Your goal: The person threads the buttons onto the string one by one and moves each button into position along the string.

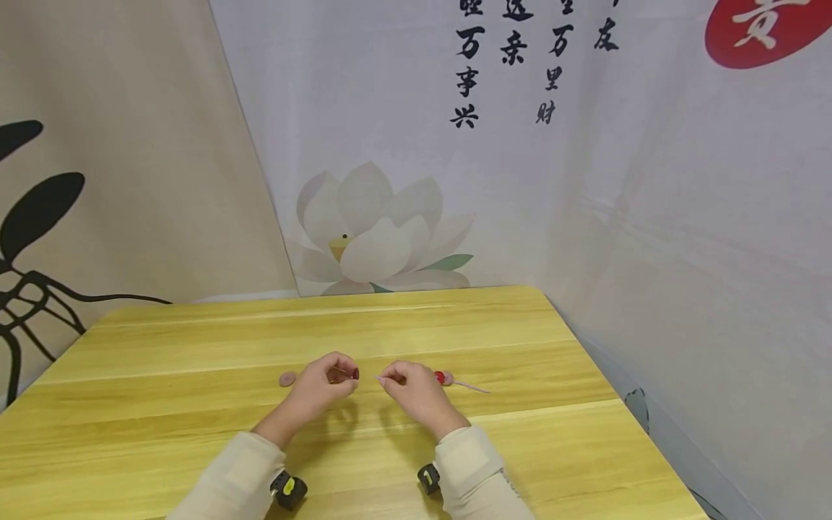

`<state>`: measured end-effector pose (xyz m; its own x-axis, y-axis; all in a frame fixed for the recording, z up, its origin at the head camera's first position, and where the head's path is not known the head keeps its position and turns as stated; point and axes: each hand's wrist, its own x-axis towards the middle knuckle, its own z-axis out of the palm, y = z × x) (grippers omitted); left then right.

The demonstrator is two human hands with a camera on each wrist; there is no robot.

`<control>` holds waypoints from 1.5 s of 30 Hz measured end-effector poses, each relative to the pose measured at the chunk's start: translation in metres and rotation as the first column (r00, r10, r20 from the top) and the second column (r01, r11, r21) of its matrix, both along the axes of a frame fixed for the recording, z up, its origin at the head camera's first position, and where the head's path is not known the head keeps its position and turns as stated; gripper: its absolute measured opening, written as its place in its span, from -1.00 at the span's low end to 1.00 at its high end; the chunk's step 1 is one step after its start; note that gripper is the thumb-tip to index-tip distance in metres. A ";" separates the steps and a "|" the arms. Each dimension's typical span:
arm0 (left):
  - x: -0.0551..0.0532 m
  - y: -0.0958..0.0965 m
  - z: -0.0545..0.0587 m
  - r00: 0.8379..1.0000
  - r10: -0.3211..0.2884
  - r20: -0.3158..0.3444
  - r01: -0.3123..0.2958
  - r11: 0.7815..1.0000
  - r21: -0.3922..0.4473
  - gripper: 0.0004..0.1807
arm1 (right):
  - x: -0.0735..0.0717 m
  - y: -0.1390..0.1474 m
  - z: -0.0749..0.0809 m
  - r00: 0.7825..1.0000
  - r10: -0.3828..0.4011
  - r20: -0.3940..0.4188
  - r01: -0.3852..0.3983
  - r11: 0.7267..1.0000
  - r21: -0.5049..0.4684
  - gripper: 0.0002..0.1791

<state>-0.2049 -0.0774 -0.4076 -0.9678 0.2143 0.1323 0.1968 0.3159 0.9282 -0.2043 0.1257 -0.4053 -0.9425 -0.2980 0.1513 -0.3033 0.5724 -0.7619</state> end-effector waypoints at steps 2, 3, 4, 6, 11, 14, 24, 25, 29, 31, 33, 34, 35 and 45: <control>0.000 0.001 0.000 1.000 -0.005 -0.001 0.005 1.000 0.008 -0.86 | -0.001 0.000 0.000 1.000 0.004 0.000 -0.004 1.000 -0.003 -0.82; 0.001 0.002 0.001 1.000 -0.008 0.000 0.008 1.000 0.013 -0.86 | -0.001 0.000 -0.001 1.000 0.004 0.000 -0.004 1.000 -0.004 -0.82; 0.001 0.002 0.001 1.000 -0.009 0.001 0.009 1.000 0.015 -0.86 | -0.001 0.000 -0.001 1.000 0.004 0.000 -0.004 1.000 -0.003 -0.82; 0.001 0.003 0.002 1.000 -0.015 0.001 0.015 1.000 0.020 -0.86 | -0.001 0.001 -0.001 1.000 0.004 -0.001 -0.004 1.000 -0.003 -0.83; 0.001 0.005 0.002 1.000 -0.023 -0.003 0.023 0.999 0.025 -0.86 | -0.002 0.000 -0.001 1.000 0.007 -0.001 -0.007 1.000 -0.007 -0.84; 0.001 0.007 0.001 1.000 -0.022 -0.006 0.022 0.999 0.027 -0.86 | -0.001 0.000 0.000 1.000 0.016 0.001 -0.016 1.000 -0.013 -0.84; 0.003 0.011 -0.001 0.999 -0.037 -0.027 0.037 0.999 0.014 -0.84 | -0.001 0.000 -0.003 0.999 0.031 0.005 -0.031 0.999 -0.015 -0.84; 0.003 0.011 -0.001 0.999 -0.035 -0.028 0.036 0.999 0.013 -0.84 | -0.001 0.000 -0.003 0.999 0.033 0.005 -0.033 0.999 -0.017 -0.84; 0.003 0.013 -0.001 0.999 -0.030 -0.023 0.030 0.999 0.016 -0.84 | -0.001 0.000 -0.002 0.999 0.038 0.011 -0.038 0.999 -0.023 -0.84; 0.002 0.013 -0.001 0.999 -0.031 -0.025 0.032 0.999 0.014 -0.84 | -0.001 0.000 -0.002 0.999 0.041 0.015 -0.041 0.999 -0.028 -0.84; 0.002 0.014 -0.001 0.999 -0.034 -0.024 0.035 0.999 0.010 -0.84 | 0.000 -0.001 -0.002 0.999 0.044 0.019 -0.044 0.998 -0.034 -0.85; 0.003 0.014 -0.002 0.999 -0.035 -0.022 0.035 0.999 0.005 -0.84 | 0.000 -0.001 -0.002 0.999 0.046 0.021 -0.045 0.998 -0.036 -0.85; 0.002 0.014 -0.002 0.999 -0.036 -0.021 0.036 0.999 0.001 -0.84 | 0.000 -0.001 -0.002 0.999 0.048 0.024 -0.047 0.998 -0.038 -0.86; 0.003 0.015 -0.001 1.000 -0.019 -0.019 0.018 0.999 -0.045 -0.83 | 0.000 -0.001 -0.002 0.998 0.067 0.021 -0.067 0.997 -0.028 -0.84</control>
